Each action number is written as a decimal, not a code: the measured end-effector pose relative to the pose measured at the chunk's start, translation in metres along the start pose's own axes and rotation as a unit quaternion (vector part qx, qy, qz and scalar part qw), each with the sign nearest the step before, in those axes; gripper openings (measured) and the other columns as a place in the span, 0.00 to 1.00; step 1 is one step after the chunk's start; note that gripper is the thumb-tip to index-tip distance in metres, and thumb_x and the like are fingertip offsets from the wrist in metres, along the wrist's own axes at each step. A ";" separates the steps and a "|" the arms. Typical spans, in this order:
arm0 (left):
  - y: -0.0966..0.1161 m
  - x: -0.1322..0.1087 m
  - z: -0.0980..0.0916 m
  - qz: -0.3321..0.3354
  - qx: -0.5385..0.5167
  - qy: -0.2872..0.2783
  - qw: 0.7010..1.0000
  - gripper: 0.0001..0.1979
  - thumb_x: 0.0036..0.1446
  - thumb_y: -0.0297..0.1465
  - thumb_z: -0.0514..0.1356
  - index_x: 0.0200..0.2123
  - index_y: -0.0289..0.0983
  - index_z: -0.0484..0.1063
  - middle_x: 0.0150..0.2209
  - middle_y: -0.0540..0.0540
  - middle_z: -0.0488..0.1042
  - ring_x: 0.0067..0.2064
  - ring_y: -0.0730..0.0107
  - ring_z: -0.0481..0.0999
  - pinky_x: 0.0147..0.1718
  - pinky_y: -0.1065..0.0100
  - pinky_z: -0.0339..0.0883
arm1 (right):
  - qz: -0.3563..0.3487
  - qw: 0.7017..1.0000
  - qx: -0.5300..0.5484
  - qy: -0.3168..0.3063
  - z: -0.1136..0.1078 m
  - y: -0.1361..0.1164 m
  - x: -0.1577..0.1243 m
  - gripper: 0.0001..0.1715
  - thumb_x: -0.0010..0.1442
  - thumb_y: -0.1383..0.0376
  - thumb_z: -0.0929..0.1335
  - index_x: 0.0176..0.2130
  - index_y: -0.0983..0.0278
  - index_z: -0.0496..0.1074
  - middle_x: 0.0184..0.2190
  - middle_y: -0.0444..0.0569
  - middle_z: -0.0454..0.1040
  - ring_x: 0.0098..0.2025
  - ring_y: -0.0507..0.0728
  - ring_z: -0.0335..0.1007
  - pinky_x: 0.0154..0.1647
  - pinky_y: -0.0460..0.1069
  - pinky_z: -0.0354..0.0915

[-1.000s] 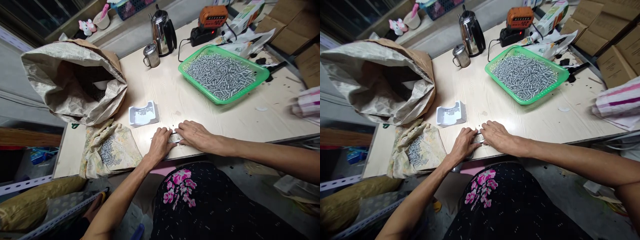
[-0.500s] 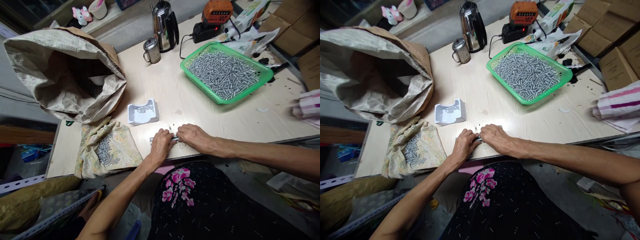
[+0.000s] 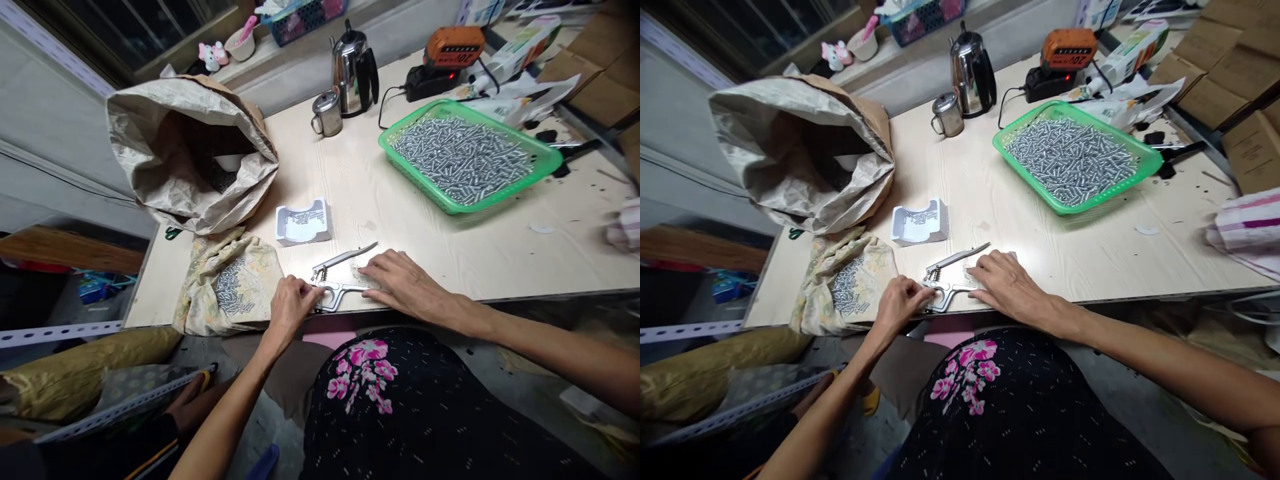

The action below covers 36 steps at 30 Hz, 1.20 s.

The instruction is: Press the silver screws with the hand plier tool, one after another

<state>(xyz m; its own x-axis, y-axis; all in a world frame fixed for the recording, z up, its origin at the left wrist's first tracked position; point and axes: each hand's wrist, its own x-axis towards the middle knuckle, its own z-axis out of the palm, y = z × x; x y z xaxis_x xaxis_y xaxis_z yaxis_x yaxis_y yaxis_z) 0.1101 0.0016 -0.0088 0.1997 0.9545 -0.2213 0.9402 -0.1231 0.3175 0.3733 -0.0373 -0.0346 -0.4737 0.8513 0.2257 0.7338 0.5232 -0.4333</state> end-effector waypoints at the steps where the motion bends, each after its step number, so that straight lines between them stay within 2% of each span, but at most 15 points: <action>1: 0.001 -0.002 0.002 -0.014 0.008 -0.025 1.000 0.17 0.57 0.43 0.63 0.25 0.35 0.75 0.31 0.44 0.73 0.39 0.62 0.71 0.35 0.67 0.60 | 0.002 1.000 -0.003 0.000 0.004 -0.003 -0.001 0.18 0.66 0.58 0.66 0.51 0.65 0.71 0.43 0.55 0.72 0.45 0.61 0.63 0.45 0.56 0.61; 4: 0.008 0.001 0.005 -0.048 0.006 -0.093 0.995 0.16 0.55 0.42 0.63 0.25 0.36 0.75 0.30 0.46 0.74 0.34 0.66 0.71 0.30 0.69 0.56 | 0.002 1.000 -0.014 0.006 0.017 -0.008 -0.004 0.11 0.67 0.62 0.65 0.43 0.66 0.73 0.38 0.53 0.71 0.42 0.60 0.62 0.42 0.54 0.59; 6: 0.011 0.008 0.003 -0.065 0.017 -0.133 0.989 0.14 0.55 0.40 0.61 0.25 0.36 0.76 0.26 0.48 0.74 0.31 0.67 0.71 0.28 0.69 0.53 | -0.002 0.999 -0.029 0.018 0.024 -0.010 -0.006 0.10 0.68 0.65 0.63 0.38 0.65 0.72 0.35 0.51 0.71 0.39 0.58 0.62 0.40 0.53 0.58; 8: 0.013 0.014 -0.002 -0.062 0.039 -0.171 0.983 0.13 0.54 0.39 0.61 0.25 0.37 0.76 0.23 0.49 0.73 0.29 0.67 0.71 0.27 0.68 0.52 | -0.008 0.998 -0.047 0.040 0.031 -0.010 -0.007 0.11 0.68 0.66 0.63 0.35 0.65 0.71 0.33 0.50 0.70 0.37 0.57 0.61 0.39 0.53 0.56; 12: 0.015 0.018 -0.016 -0.027 0.070 -0.219 0.973 0.11 0.54 0.37 0.61 0.27 0.37 0.78 0.25 0.47 0.75 0.30 0.66 0.73 0.27 0.69 0.53 | -0.011 0.994 -0.059 0.089 0.042 -0.010 -0.007 0.12 0.68 0.68 0.62 0.32 0.65 0.68 0.31 0.49 0.69 0.34 0.56 0.60 0.38 0.52 0.55; 17: 0.022 0.018 -0.024 0.027 0.148 -0.148 0.977 0.13 0.59 0.34 0.56 0.29 0.36 0.78 0.32 0.41 0.79 0.36 0.61 0.77 0.30 0.67 0.56 | -0.001 0.993 -0.048 0.109 0.049 -0.010 -0.007 0.12 0.68 0.70 0.61 0.32 0.64 0.67 0.31 0.49 0.68 0.34 0.56 0.59 0.38 0.51 0.57; 21: 0.019 0.022 -0.014 -0.006 0.110 -0.176 0.978 0.12 0.57 0.40 0.61 0.32 0.38 0.77 0.32 0.44 0.79 0.36 0.62 0.77 0.29 0.69 0.58 | 0.005 0.993 -0.050 0.105 0.050 -0.010 -0.008 0.10 0.67 0.71 0.62 0.33 0.65 0.67 0.31 0.50 0.68 0.35 0.57 0.60 0.39 0.52 0.58; 24: 0.015 0.024 -0.009 -0.020 0.102 -0.177 0.979 0.12 0.59 0.40 0.60 0.33 0.38 0.77 0.32 0.45 0.79 0.37 0.63 0.78 0.30 0.69 0.59 | 0.011 0.994 -0.041 0.104 0.050 -0.010 -0.009 0.09 0.67 0.70 0.62 0.35 0.65 0.68 0.32 0.51 0.69 0.36 0.58 0.60 0.40 0.52 0.58; 28: 0.016 0.021 -0.011 0.058 0.177 -0.181 0.966 0.13 0.63 0.36 0.56 0.36 0.35 0.77 0.39 0.40 0.79 0.42 0.60 0.78 0.37 0.67 0.64 | 0.025 0.993 -0.025 0.114 0.050 -0.011 -0.009 0.10 0.68 0.70 0.61 0.35 0.65 0.68 0.33 0.51 0.69 0.36 0.57 0.60 0.39 0.52 0.58; 30: 0.017 0.019 -0.016 0.085 0.224 -0.193 0.951 0.13 0.64 0.32 0.54 0.39 0.33 0.78 0.42 0.37 0.78 0.44 0.58 0.78 0.40 0.66 0.65 | 0.033 0.992 -0.021 0.118 0.050 -0.010 -0.009 0.10 0.68 0.69 0.61 0.35 0.65 0.68 0.32 0.50 0.69 0.36 0.58 0.60 0.39 0.52 0.59; 33: 0.017 0.020 -0.030 0.065 0.259 -0.201 0.943 0.12 0.63 0.28 0.55 0.38 0.31 0.79 0.41 0.35 0.78 0.43 0.57 0.78 0.39 0.65 0.66 | 0.047 0.991 -0.019 0.124 0.051 -0.009 -0.010 0.11 0.68 0.69 0.60 0.35 0.64 0.68 0.32 0.50 0.68 0.37 0.58 0.61 0.39 0.52 0.59; 34: 0.017 0.023 -0.037 0.056 0.253 -0.182 0.948 0.12 0.63 0.29 0.55 0.38 0.32 0.79 0.41 0.36 0.78 0.43 0.57 0.78 0.38 0.65 0.66 | 0.050 0.991 -0.019 0.125 0.051 -0.009 -0.010 0.11 0.68 0.70 0.60 0.35 0.64 0.68 0.32 0.50 0.68 0.37 0.58 0.61 0.39 0.52 0.59; 36: 0.019 0.031 -0.055 0.051 0.224 -0.100 0.968 0.13 0.64 0.32 0.55 0.39 0.33 0.79 0.41 0.38 0.78 0.42 0.60 0.77 0.37 0.66 0.65 | 0.050 0.990 -0.021 0.127 0.052 -0.009 -0.009 0.10 0.68 0.70 0.60 0.35 0.64 0.68 0.32 0.50 0.68 0.37 0.58 0.61 0.39 0.52 0.59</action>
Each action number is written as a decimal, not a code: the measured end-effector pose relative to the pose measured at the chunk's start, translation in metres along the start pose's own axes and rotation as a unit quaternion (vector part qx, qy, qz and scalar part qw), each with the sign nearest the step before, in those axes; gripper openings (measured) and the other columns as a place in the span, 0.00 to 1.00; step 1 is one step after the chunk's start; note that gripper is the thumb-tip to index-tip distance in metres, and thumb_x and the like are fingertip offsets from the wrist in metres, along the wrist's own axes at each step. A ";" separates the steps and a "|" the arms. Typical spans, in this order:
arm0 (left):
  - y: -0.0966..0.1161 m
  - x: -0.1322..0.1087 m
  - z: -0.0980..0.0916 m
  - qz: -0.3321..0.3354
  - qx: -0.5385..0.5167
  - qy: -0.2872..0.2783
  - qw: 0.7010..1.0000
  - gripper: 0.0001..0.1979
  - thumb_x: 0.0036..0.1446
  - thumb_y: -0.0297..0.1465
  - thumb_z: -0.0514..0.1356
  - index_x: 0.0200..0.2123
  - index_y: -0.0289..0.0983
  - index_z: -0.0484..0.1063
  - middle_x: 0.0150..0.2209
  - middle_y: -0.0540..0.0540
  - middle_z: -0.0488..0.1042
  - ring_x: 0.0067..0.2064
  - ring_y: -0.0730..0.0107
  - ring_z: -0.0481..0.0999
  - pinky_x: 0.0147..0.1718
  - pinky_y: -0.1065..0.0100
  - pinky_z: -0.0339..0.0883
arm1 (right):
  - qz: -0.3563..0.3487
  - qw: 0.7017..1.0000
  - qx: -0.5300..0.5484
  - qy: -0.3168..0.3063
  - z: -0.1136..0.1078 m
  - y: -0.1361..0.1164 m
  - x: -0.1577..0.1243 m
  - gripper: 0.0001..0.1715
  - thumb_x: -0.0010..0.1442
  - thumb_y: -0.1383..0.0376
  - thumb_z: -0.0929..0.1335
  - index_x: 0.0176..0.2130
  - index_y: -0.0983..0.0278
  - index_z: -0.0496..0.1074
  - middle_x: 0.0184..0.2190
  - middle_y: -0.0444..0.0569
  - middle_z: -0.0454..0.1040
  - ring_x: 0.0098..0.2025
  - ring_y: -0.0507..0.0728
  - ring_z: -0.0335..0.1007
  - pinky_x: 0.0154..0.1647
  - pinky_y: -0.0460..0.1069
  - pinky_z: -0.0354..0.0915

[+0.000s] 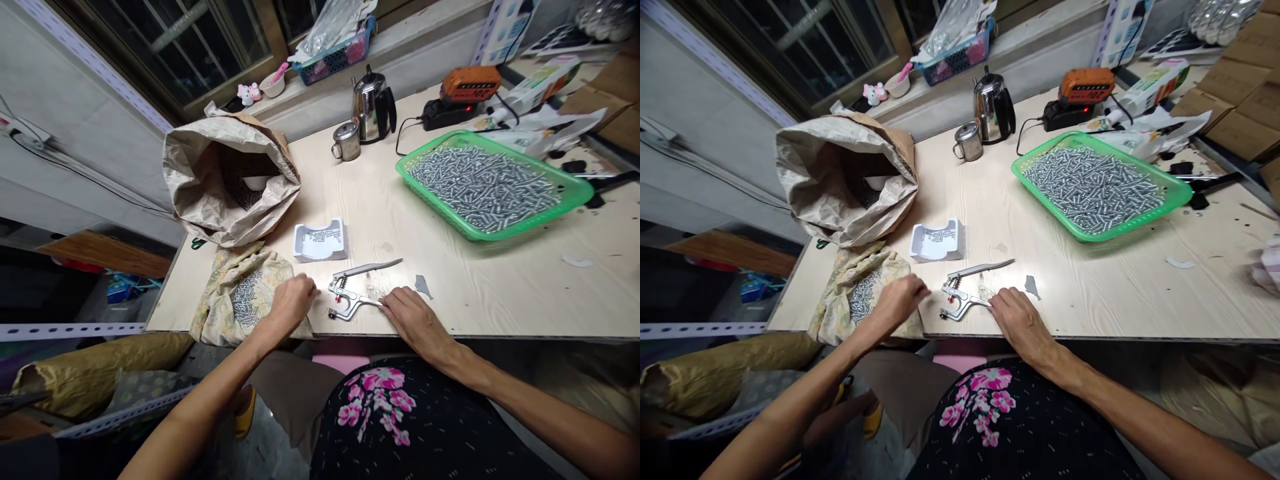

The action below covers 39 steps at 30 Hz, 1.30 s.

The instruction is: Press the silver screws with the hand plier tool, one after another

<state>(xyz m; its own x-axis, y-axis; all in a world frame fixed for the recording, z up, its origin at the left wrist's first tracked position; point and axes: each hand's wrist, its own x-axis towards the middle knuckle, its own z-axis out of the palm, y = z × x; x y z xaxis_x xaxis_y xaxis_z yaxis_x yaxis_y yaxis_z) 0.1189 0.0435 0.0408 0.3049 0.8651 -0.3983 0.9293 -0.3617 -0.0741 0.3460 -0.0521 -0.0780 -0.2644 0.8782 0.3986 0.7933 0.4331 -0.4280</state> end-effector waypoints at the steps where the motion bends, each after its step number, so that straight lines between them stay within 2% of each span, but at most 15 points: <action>1: -0.004 0.002 -0.010 -0.007 -0.019 0.059 0.998 0.13 0.65 0.34 0.55 0.40 0.34 0.79 0.41 0.40 0.78 0.41 0.61 0.77 0.38 0.67 0.65 | -0.002 1.000 0.000 0.001 0.000 0.000 0.000 0.10 0.68 0.70 0.60 0.35 0.64 0.68 0.32 0.50 0.68 0.37 0.58 0.61 0.39 0.52 0.59; 4: -0.021 0.006 -0.034 -0.011 -0.057 0.222 0.973 0.14 0.65 0.35 0.56 0.47 0.36 0.77 0.42 0.42 0.76 0.41 0.65 0.75 0.39 0.68 0.64 | -0.008 1.000 0.007 0.001 0.000 0.001 -0.001 0.10 0.68 0.71 0.60 0.36 0.64 0.68 0.32 0.50 0.68 0.37 0.58 0.61 0.39 0.53 0.59; 6: -0.039 0.003 -0.038 -0.017 -0.047 0.259 0.965 0.13 0.65 0.35 0.57 0.46 0.36 0.77 0.43 0.42 0.75 0.43 0.63 0.74 0.40 0.67 0.64 | -0.010 1.000 0.012 -0.001 0.000 0.001 -0.002 0.09 0.68 0.70 0.60 0.37 0.65 0.68 0.32 0.51 0.68 0.37 0.58 0.62 0.40 0.53 0.60; 8: -0.059 -0.006 -0.030 -0.039 -0.016 0.217 0.975 0.10 0.64 0.32 0.57 0.39 0.36 0.79 0.41 0.41 0.76 0.45 0.59 0.74 0.40 0.66 0.63 | -0.010 1.000 0.016 -0.005 0.000 0.002 -0.004 0.08 0.69 0.69 0.61 0.38 0.65 0.68 0.33 0.52 0.68 0.38 0.59 0.62 0.40 0.54 0.60; 10: -0.079 -0.019 -0.012 -0.070 0.007 0.124 0.990 0.09 0.62 0.29 0.58 0.34 0.36 0.79 0.39 0.40 0.77 0.45 0.57 0.74 0.39 0.66 0.63 | -0.010 1.000 0.021 -0.011 0.001 0.004 -0.005 0.08 0.69 0.68 0.61 0.38 0.65 0.68 0.33 0.52 0.69 0.38 0.59 0.63 0.40 0.54 0.60; 13: -0.101 -0.039 0.019 -0.099 0.000 0.001 0.995 0.09 0.61 0.28 0.57 0.34 0.36 0.79 0.39 0.41 0.78 0.46 0.58 0.75 0.38 0.67 0.63 | -0.011 0.999 0.028 -0.018 0.001 0.005 -0.006 0.08 0.69 0.67 0.61 0.37 0.64 0.68 0.33 0.52 0.69 0.38 0.59 0.64 0.39 0.54 0.60; 15: -0.107 -0.050 0.037 -0.112 -0.004 -0.039 0.993 0.09 0.61 0.30 0.58 0.37 0.36 0.79 0.41 0.40 0.78 0.47 0.58 0.75 0.39 0.67 0.64 | -0.009 0.999 0.028 -0.016 0.001 0.005 -0.006 0.09 0.69 0.67 0.61 0.37 0.64 0.68 0.33 0.52 0.69 0.38 0.60 0.64 0.38 0.54 0.59; 18: -0.107 -0.059 0.058 -0.127 0.019 -0.045 0.991 0.10 0.62 0.30 0.57 0.37 0.34 0.78 0.42 0.38 0.77 0.49 0.56 0.74 0.42 0.65 0.64 | -0.009 0.999 0.029 -0.012 0.001 0.005 -0.005 0.09 0.68 0.67 0.61 0.35 0.63 0.68 0.33 0.53 0.69 0.37 0.60 0.65 0.37 0.54 0.59; 22: -0.104 -0.057 0.076 -0.127 0.031 -0.014 0.991 0.14 0.65 0.27 0.51 0.38 0.33 0.77 0.43 0.35 0.75 0.51 0.55 0.72 0.46 0.63 0.64 | -0.008 1.000 0.028 -0.012 0.000 0.004 -0.005 0.09 0.68 0.66 0.61 0.36 0.63 0.68 0.32 0.53 0.70 0.37 0.60 0.66 0.38 0.55 0.60; 25: -0.107 -0.048 0.082 -0.132 0.021 0.013 0.991 0.15 0.65 0.26 0.49 0.39 0.33 0.76 0.44 0.35 0.75 0.51 0.56 0.72 0.46 0.63 0.64 | -0.007 1.000 0.021 -0.007 0.000 0.003 -0.004 0.09 0.68 0.66 0.61 0.36 0.63 0.68 0.32 0.52 0.69 0.36 0.60 0.66 0.39 0.55 0.61; 29: -0.117 -0.038 0.078 -0.146 -0.018 0.052 0.988 0.14 0.65 0.28 0.50 0.36 0.35 0.76 0.41 0.39 0.77 0.45 0.61 0.75 0.44 0.66 0.65 | -0.008 1.000 0.013 0.000 0.000 0.000 -0.003 0.10 0.69 0.68 0.60 0.36 0.63 0.68 0.31 0.51 0.69 0.35 0.59 0.65 0.38 0.54 0.60; 32: -0.118 -0.037 0.069 -0.163 -0.107 0.135 0.971 0.12 0.63 0.30 0.52 0.35 0.36 0.76 0.41 0.40 0.79 0.44 0.61 0.75 0.45 0.65 0.66 | -0.018 1.000 -0.005 0.001 0.001 0.001 -0.002 0.09 0.69 0.69 0.61 0.36 0.63 0.68 0.31 0.50 0.69 0.35 0.58 0.64 0.37 0.53 0.59; 34: -0.109 -0.038 0.063 -0.167 -0.204 0.173 0.949 0.12 0.61 0.33 0.54 0.34 0.37 0.77 0.38 0.41 0.80 0.41 0.61 0.76 0.43 0.64 0.67 | -0.030 0.999 -0.021 -0.006 -0.001 0.003 0.001 0.10 0.68 0.69 0.61 0.35 0.63 0.67 0.31 0.49 0.69 0.34 0.58 0.63 0.36 0.53 0.57; 36: -0.089 -0.038 0.059 -0.165 -0.332 0.150 0.916 0.14 0.57 0.39 0.58 0.34 0.36 0.78 0.32 0.43 0.79 0.34 0.63 0.76 0.35 0.66 0.69 | -0.047 0.998 -0.037 -0.023 -0.005 0.005 0.005 0.11 0.68 0.71 0.61 0.33 0.63 0.67 0.30 0.48 0.68 0.33 0.57 0.61 0.37 0.52 0.56; 39: -0.050 -0.032 0.060 -0.136 -0.487 0.067 0.860 0.19 0.51 0.45 0.61 0.31 0.34 0.78 0.24 0.47 0.75 0.24 0.70 0.70 0.25 0.70 0.63 | -0.069 0.994 -0.064 -0.047 -0.014 0.013 0.013 0.13 0.67 0.72 0.60 0.32 0.63 0.68 0.29 0.48 0.68 0.33 0.57 0.59 0.37 0.53 0.53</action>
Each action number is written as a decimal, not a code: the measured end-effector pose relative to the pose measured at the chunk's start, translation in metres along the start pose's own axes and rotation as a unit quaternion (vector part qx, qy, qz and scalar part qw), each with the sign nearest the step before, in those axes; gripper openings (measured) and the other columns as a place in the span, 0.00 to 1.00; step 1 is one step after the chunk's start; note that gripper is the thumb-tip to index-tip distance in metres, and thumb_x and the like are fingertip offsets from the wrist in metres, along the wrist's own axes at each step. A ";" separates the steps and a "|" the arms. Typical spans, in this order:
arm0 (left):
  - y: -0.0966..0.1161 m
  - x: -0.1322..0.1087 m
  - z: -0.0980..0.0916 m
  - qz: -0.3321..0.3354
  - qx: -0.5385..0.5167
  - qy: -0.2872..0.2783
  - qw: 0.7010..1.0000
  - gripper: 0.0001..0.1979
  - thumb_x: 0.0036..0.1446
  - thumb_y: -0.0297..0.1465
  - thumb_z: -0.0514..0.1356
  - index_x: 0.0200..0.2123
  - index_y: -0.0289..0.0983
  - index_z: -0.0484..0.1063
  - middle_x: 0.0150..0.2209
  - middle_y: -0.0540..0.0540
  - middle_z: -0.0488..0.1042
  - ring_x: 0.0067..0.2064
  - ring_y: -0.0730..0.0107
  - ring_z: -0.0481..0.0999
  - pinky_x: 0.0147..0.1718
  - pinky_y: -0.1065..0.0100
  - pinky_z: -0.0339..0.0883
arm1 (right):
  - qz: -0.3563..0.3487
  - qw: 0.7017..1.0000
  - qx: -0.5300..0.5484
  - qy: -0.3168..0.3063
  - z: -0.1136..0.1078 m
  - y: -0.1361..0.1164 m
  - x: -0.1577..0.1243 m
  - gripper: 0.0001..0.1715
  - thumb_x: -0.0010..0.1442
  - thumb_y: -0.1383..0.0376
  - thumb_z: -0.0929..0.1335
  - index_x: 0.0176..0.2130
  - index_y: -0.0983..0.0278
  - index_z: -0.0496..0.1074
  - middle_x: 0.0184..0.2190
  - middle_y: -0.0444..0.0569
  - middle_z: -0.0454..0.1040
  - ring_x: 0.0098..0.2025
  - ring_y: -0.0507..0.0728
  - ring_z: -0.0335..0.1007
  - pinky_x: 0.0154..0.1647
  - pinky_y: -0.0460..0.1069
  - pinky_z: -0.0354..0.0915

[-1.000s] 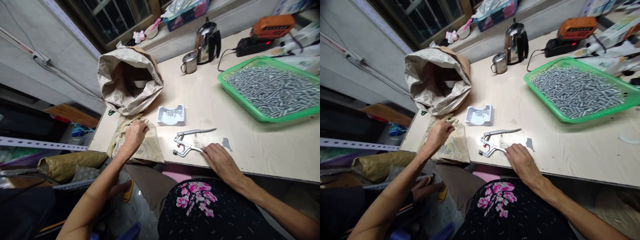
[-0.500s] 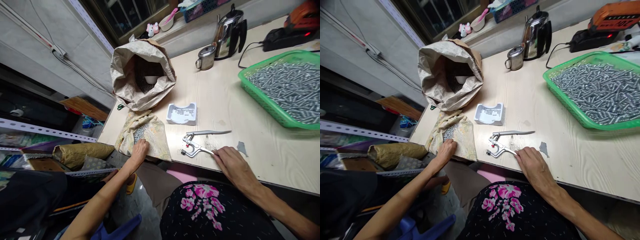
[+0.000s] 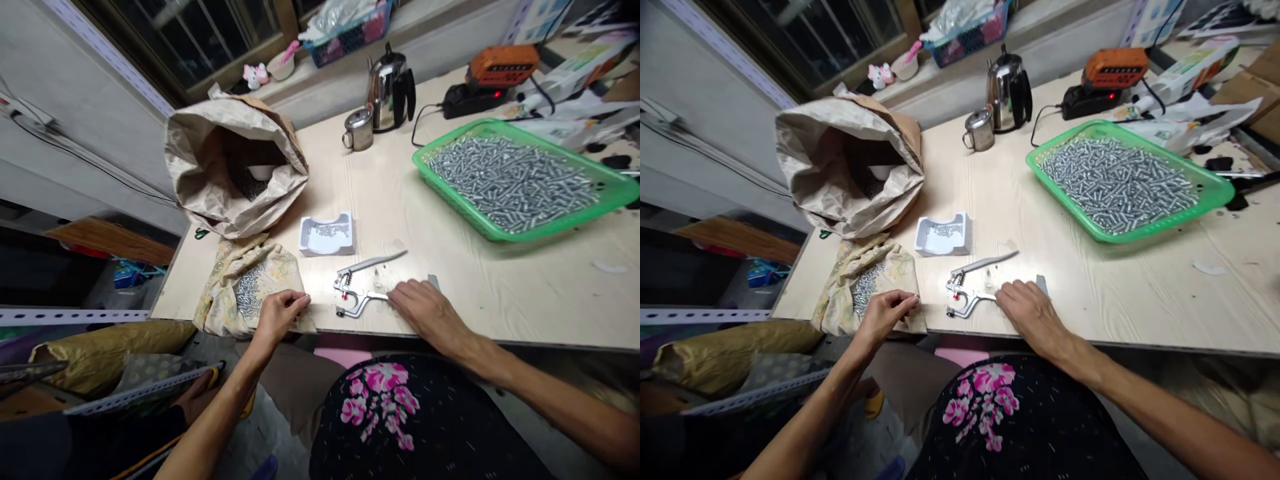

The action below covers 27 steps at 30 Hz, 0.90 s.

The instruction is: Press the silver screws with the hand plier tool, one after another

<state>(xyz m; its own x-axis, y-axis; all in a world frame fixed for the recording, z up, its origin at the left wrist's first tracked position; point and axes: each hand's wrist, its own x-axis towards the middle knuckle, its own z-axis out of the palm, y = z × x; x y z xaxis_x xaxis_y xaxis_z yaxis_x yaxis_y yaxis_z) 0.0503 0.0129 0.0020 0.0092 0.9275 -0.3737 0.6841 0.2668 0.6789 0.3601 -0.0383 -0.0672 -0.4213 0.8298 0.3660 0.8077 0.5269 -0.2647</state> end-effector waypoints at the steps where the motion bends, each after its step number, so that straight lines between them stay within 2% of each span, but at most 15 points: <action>1: 0.004 -0.001 0.012 -0.003 -0.027 -0.023 0.999 0.21 0.49 0.47 0.62 0.30 0.33 0.78 0.22 0.48 0.74 0.23 0.72 0.68 0.23 0.71 0.61 | -0.005 1.000 -0.005 -0.010 -0.002 0.004 0.002 0.13 0.67 0.72 0.60 0.32 0.63 0.68 0.29 0.48 0.68 0.33 0.57 0.59 0.37 0.53 0.52; 5: 0.009 0.002 0.048 -0.019 -0.061 -0.063 0.996 0.24 0.44 0.50 0.65 0.27 0.32 0.78 0.21 0.49 0.71 0.23 0.75 0.64 0.21 0.73 0.55 | -0.017 0.999 -0.012 -0.028 -0.006 0.014 0.003 0.13 0.66 0.73 0.60 0.33 0.62 0.68 0.30 0.49 0.69 0.34 0.57 0.57 0.36 0.53 0.49; 9: 0.013 0.007 0.061 -0.042 -0.070 -0.084 0.993 0.26 0.42 0.52 0.66 0.27 0.32 0.78 0.19 0.51 0.69 0.22 0.77 0.60 0.20 0.73 0.50 | -0.019 0.999 -0.017 -0.028 -0.006 0.015 0.002 0.13 0.66 0.74 0.60 0.32 0.63 0.68 0.30 0.49 0.68 0.34 0.58 0.56 0.36 0.53 0.49; 15: 0.022 0.013 0.072 -0.045 -0.069 -0.102 0.991 0.29 0.39 0.54 0.66 0.27 0.31 0.79 0.17 0.54 0.64 0.21 0.79 0.54 0.20 0.73 0.46 | -0.018 0.999 -0.025 -0.013 -0.010 0.013 0.005 0.14 0.66 0.74 0.61 0.30 0.63 0.67 0.29 0.48 0.68 0.33 0.57 0.55 0.36 0.53 0.49; 22: 0.017 0.017 0.071 -0.039 -0.003 -0.100 0.994 0.28 0.41 0.54 0.65 0.28 0.31 0.80 0.18 0.52 0.66 0.21 0.78 0.57 0.21 0.73 0.47 | -0.008 1.000 -0.001 -0.023 -0.006 0.014 0.002 0.15 0.67 0.74 0.59 0.31 0.62 0.67 0.30 0.49 0.69 0.34 0.57 0.55 0.36 0.53 0.50; 25: 0.020 0.018 0.069 -0.049 0.011 -0.122 0.991 0.27 0.41 0.54 0.65 0.25 0.32 0.78 0.15 0.54 0.62 0.20 0.79 0.56 0.20 0.73 0.46 | -0.008 1.000 -0.006 -0.020 -0.004 0.015 0.001 0.15 0.67 0.73 0.59 0.31 0.63 0.67 0.30 0.49 0.68 0.35 0.57 0.56 0.37 0.53 0.50; 27: 0.023 0.019 0.067 -0.064 -0.003 -0.155 0.986 0.27 0.40 0.54 0.66 0.23 0.32 0.76 0.14 0.55 0.60 0.18 0.80 0.54 0.19 0.73 0.45 | -0.008 1.000 -0.007 -0.018 -0.003 0.015 0.001 0.15 0.67 0.73 0.60 0.31 0.63 0.67 0.30 0.49 0.68 0.35 0.57 0.56 0.36 0.53 0.50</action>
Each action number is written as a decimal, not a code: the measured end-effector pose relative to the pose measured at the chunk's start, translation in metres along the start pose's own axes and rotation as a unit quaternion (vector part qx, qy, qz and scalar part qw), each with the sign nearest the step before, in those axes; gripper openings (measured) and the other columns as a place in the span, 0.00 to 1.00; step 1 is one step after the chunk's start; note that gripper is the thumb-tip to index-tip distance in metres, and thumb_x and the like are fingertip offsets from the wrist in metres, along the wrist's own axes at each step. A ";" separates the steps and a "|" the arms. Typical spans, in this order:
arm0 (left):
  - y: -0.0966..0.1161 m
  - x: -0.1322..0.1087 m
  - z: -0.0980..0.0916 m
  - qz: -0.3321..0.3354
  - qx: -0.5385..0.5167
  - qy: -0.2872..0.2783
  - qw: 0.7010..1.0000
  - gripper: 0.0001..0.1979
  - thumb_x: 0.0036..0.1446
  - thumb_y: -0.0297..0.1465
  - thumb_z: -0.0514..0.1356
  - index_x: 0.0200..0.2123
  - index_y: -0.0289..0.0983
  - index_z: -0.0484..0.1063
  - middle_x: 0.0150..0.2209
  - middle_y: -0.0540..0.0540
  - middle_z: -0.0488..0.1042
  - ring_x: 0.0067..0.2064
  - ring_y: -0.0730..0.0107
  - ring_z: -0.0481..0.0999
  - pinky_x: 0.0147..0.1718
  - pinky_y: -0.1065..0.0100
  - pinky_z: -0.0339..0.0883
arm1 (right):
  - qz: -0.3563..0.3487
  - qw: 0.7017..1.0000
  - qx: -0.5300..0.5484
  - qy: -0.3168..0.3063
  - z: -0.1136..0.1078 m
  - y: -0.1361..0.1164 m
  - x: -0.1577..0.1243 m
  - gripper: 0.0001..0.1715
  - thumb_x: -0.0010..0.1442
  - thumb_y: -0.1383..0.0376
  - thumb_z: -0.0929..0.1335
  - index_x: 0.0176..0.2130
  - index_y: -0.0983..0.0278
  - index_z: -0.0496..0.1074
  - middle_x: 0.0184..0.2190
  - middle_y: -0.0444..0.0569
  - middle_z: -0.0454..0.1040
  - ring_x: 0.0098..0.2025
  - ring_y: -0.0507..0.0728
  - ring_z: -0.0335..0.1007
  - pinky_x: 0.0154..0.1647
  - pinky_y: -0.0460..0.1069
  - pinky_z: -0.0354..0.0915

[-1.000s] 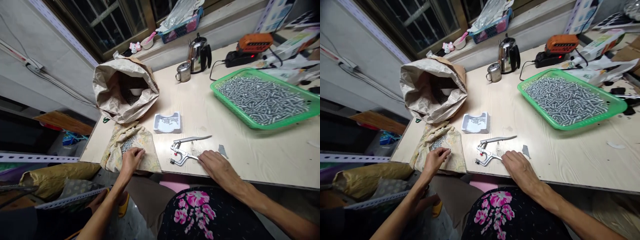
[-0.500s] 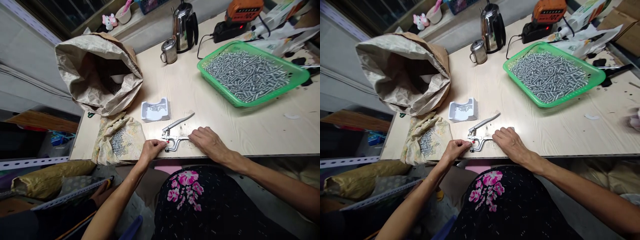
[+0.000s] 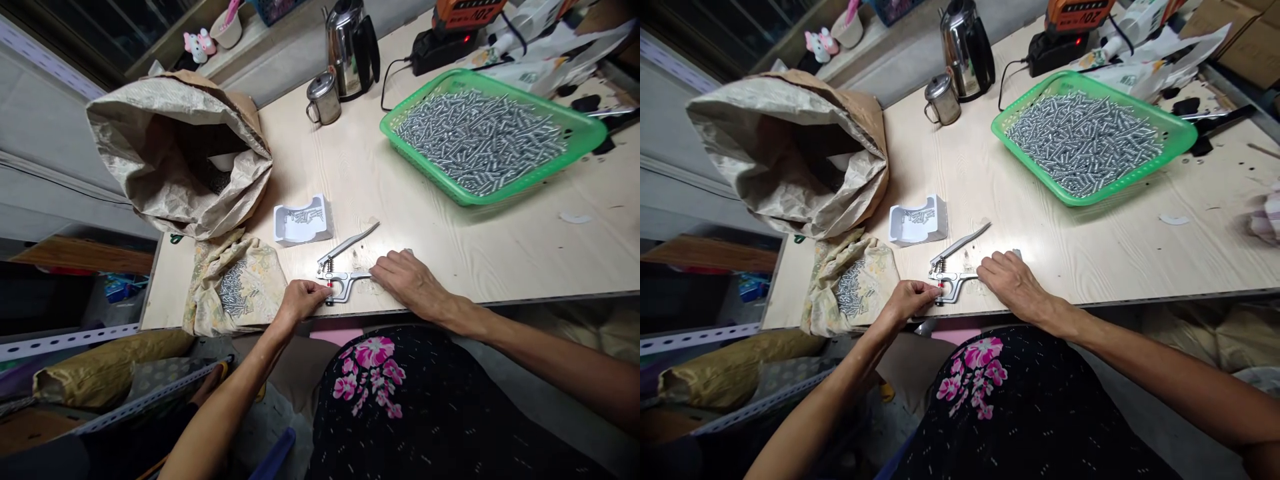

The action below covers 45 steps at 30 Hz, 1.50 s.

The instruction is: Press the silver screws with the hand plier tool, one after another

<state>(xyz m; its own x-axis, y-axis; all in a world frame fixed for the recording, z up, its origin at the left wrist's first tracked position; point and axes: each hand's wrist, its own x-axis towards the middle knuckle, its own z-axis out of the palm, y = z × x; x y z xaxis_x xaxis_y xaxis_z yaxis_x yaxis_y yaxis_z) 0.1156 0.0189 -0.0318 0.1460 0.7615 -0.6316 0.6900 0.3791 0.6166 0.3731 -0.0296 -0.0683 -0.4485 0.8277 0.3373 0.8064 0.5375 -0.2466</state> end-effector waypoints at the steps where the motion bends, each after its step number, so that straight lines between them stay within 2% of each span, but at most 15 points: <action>1: 0.002 0.000 -0.001 -0.008 -0.013 -0.022 1.000 0.27 0.39 0.53 0.67 0.22 0.32 0.74 0.14 0.56 0.59 0.18 0.81 0.52 0.19 0.73 0.44 | 0.000 1.000 0.001 0.003 0.000 0.000 0.000 0.15 0.67 0.73 0.60 0.31 0.63 0.67 0.30 0.49 0.68 0.35 0.57 0.56 0.36 0.53 0.50; 5: 0.009 0.001 -0.006 -0.041 -0.056 -0.108 0.992 0.25 0.37 0.51 0.69 0.20 0.34 0.69 0.13 0.57 0.58 0.16 0.83 0.50 0.18 0.72 0.41 | -0.006 1.000 0.002 0.009 -0.003 -0.002 0.002 0.14 0.66 0.75 0.60 0.31 0.64 0.68 0.29 0.48 0.68 0.35 0.57 0.56 0.36 0.52 0.50; 8: 0.013 0.001 -0.007 -0.060 -0.056 -0.131 0.988 0.24 0.37 0.49 0.70 0.18 0.35 0.67 0.13 0.56 0.60 0.15 0.83 0.52 0.17 0.73 0.41 | -0.003 1.000 0.004 -0.013 -0.008 -0.001 0.003 0.14 0.67 0.73 0.60 0.31 0.64 0.68 0.30 0.48 0.70 0.35 0.57 0.58 0.36 0.52 0.51; 12: 0.014 0.000 -0.006 -0.087 -0.027 -0.138 0.986 0.23 0.38 0.47 0.71 0.18 0.35 0.67 0.14 0.54 0.64 0.15 0.82 0.55 0.16 0.73 0.43 | -0.004 0.997 0.058 -0.059 -0.011 0.013 0.006 0.12 0.68 0.60 0.63 0.41 0.63 0.72 0.41 0.52 0.74 0.44 0.60 0.64 0.41 0.53 0.58; 15: 0.013 -0.001 -0.005 -0.090 -0.019 -0.135 0.987 0.23 0.38 0.47 0.71 0.18 0.35 0.67 0.15 0.55 0.65 0.16 0.82 0.55 0.16 0.73 0.44 | -0.026 0.995 0.076 -0.063 -0.011 0.033 0.015 0.36 0.61 0.46 0.67 0.60 0.65 0.63 0.62 0.61 0.63 0.62 0.69 0.55 0.55 0.61 0.59; 17: 0.013 -0.002 -0.004 -0.094 -0.020 -0.131 0.987 0.22 0.39 0.46 0.70 0.18 0.35 0.68 0.15 0.55 0.64 0.16 0.82 0.55 0.16 0.73 0.45 | -0.047 0.993 0.068 -0.083 -0.011 0.044 0.024 0.50 0.56 0.43 0.70 0.65 0.67 0.56 0.66 0.64 0.56 0.67 0.72 0.47 0.60 0.66 0.55; 21: 0.011 -0.002 -0.002 -0.094 -0.018 -0.125 0.988 0.20 0.41 0.45 0.69 0.19 0.35 0.68 0.15 0.55 0.64 0.16 0.82 0.55 0.16 0.73 0.45 | -0.086 0.985 0.066 -0.137 -0.015 0.052 0.045 0.53 0.50 0.45 0.74 0.63 0.69 0.58 0.60 0.65 0.65 0.63 0.73 0.55 0.61 0.68 0.54; 24: 0.009 -0.003 -0.002 -0.088 -0.009 -0.113 0.990 0.19 0.47 0.42 0.67 0.18 0.35 0.67 0.16 0.55 0.63 0.16 0.82 0.55 0.17 0.73 0.46 | -0.102 0.982 0.063 -0.147 -0.020 0.049 0.055 0.46 0.50 0.48 0.75 0.59 0.68 0.63 0.51 0.61 0.71 0.53 0.69 0.64 0.57 0.64 0.59; 27: 0.009 -0.009 -0.001 -0.082 0.049 -0.097 0.991 0.18 0.53 0.40 0.64 0.19 0.35 0.68 0.16 0.54 0.63 0.17 0.80 0.56 0.19 0.72 0.50 | -0.106 0.981 0.057 -0.151 -0.026 0.043 0.057 0.36 0.52 0.51 0.75 0.53 0.66 0.67 0.45 0.58 0.72 0.47 0.66 0.64 0.50 0.61 0.63; 30: 0.016 -0.020 0.004 0.024 0.185 0.025 0.982 0.17 0.56 0.41 0.64 0.23 0.34 0.72 0.23 0.50 0.68 0.24 0.72 0.67 0.26 0.69 0.62 | -0.094 0.978 0.063 -0.177 -0.031 0.037 0.056 0.26 0.56 0.56 0.73 0.48 0.68 0.69 0.43 0.59 0.71 0.43 0.64 0.64 0.44 0.57 0.64; 32: 0.025 -0.023 0.011 0.153 0.273 0.134 0.940 0.13 0.57 0.40 0.65 0.32 0.34 0.76 0.34 0.44 0.74 0.37 0.63 0.73 0.37 0.64 0.68 | -0.083 0.976 0.069 -0.189 -0.033 0.033 0.053 0.21 0.58 0.59 0.72 0.47 0.69 0.69 0.43 0.59 0.71 0.43 0.63 0.63 0.43 0.55 0.64; 34: 0.035 -0.020 0.020 0.273 0.333 0.173 0.886 0.18 0.56 0.40 0.66 0.46 0.34 0.74 0.48 0.37 0.73 0.50 0.54 0.71 0.48 0.56 0.69 | -0.078 0.976 0.073 -0.187 -0.033 0.031 0.051 0.20 0.59 0.61 0.71 0.48 0.69 0.68 0.43 0.58 0.70 0.43 0.62 0.63 0.43 0.55 0.64; 38: 0.051 0.003 0.033 0.382 0.394 0.094 0.831 0.35 0.56 0.41 0.66 0.62 0.34 0.59 0.61 0.32 0.64 0.60 0.47 0.63 0.57 0.48 0.64 | -0.048 0.980 0.064 -0.181 -0.030 0.032 0.048 0.28 0.55 0.57 0.74 0.50 0.68 0.67 0.44 0.57 0.70 0.45 0.62 0.62 0.44 0.54 0.63; 41: 0.057 0.018 0.036 0.376 0.411 0.051 0.829 0.37 0.56 0.40 0.66 0.64 0.34 0.55 0.57 0.34 0.67 0.55 0.50 0.66 0.54 0.50 0.65 | 0.008 0.981 0.022 -0.191 -0.032 0.031 0.048 0.33 0.49 0.52 0.77 0.48 0.68 0.69 0.43 0.58 0.70 0.45 0.64 0.62 0.42 0.55 0.62; 45: 0.063 0.022 0.036 0.371 0.427 0.035 0.824 0.35 0.55 0.39 0.67 0.61 0.32 0.59 0.52 0.37 0.69 0.52 0.51 0.65 0.52 0.52 0.66 | 0.014 0.974 0.015 -0.226 -0.041 0.030 0.046 0.27 0.54 0.54 0.75 0.46 0.69 0.70 0.41 0.57 0.70 0.43 0.62 0.63 0.41 0.53 0.61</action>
<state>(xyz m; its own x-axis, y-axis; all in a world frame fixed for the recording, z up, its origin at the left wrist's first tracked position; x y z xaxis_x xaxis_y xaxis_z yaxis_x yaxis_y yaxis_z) 0.1883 0.0402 -0.0234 0.7319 0.6564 -0.1827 0.6804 -0.6901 0.2467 0.3926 0.0176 -0.0231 -0.5560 0.8247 -0.1035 0.8121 0.5125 -0.2790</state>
